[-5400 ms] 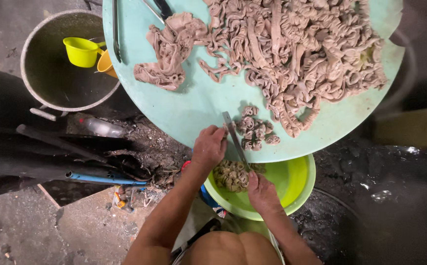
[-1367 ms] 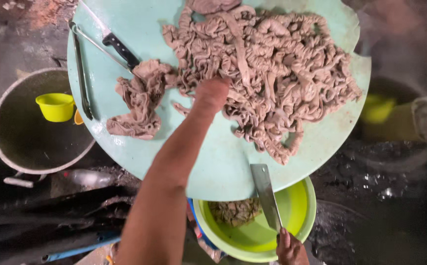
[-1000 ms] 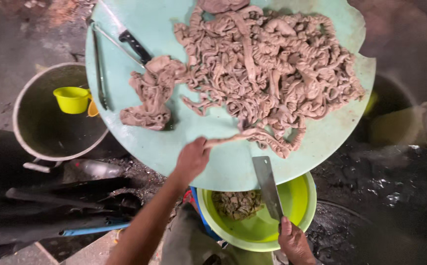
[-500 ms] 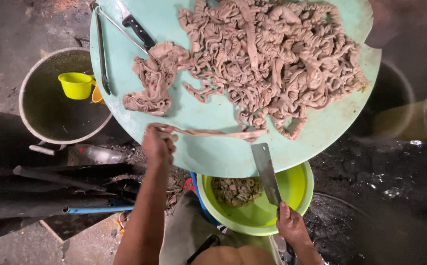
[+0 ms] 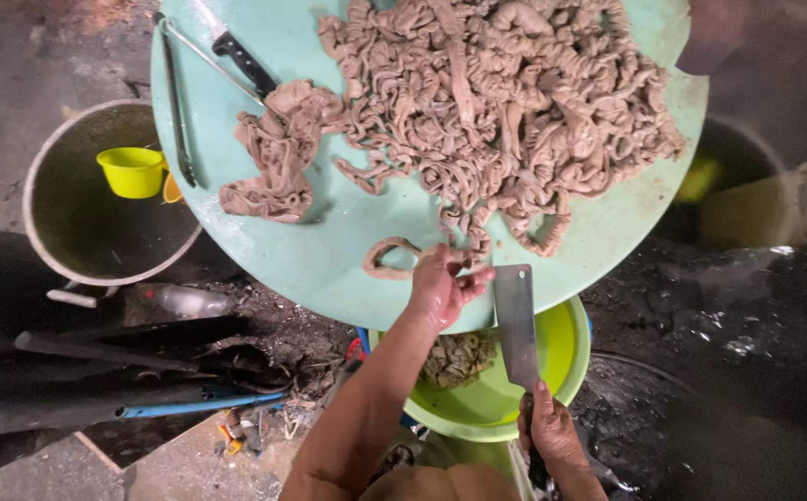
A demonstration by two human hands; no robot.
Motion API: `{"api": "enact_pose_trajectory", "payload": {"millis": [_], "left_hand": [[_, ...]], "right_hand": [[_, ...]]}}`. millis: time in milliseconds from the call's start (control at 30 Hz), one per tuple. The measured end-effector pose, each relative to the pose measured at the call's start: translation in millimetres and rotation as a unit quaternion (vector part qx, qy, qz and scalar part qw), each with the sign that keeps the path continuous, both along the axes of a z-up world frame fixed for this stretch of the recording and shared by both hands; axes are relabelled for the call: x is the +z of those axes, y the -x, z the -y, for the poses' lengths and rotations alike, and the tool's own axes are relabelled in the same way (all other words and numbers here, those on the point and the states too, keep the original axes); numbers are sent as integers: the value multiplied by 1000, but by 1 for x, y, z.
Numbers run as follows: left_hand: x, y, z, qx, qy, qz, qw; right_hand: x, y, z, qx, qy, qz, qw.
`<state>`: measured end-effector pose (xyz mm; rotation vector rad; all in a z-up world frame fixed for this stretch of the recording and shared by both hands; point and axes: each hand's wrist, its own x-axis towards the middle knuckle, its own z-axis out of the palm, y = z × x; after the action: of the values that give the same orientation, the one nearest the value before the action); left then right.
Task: The person chops cleaned animal intestines with a cleaver on a round board and places the pieces into a green bucket.
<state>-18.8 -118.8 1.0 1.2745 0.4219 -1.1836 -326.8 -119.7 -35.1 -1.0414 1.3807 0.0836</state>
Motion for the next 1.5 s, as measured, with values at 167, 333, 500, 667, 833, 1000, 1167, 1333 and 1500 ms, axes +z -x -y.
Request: {"api": "enact_pose_trajectory", "payload": {"millis": [167, 333, 500, 667, 833, 1000, 1167, 1333, 1500], "left_hand": [[9, -17, -41, -338, -205, 726, 563], [-2, -53, -76, -335, -223, 804, 438], [-16, -71, -102, -435, -230, 676, 549], [-5, -113, -155, -430, -320, 629, 564], [12, -143, -166, -435, -422, 572, 553], [30, -153, -159, -409, -459, 545, 569], [17, -120, -111, -542, -417, 522, 509], [-24, -41, 29, -351, 26, 740, 573], [-49, -20, 145, -382, -97, 689, 608]], "right_hand": [[12, 4, 11, 52, 40, -18, 998], [8, 13, 14, 77, 58, -19, 995], [3, 7, 15, 67, 59, -24, 996], [-5, 9, 17, 49, 42, -41, 997], [-9, 12, 20, 56, 44, -31, 997], [0, 12, 18, 104, 93, -65, 988], [9, 5, 16, 111, 92, -93, 985], [5, 6, 8, 92, 79, -76, 990], [-8, 8, 5, 51, 79, -9, 996]]}}
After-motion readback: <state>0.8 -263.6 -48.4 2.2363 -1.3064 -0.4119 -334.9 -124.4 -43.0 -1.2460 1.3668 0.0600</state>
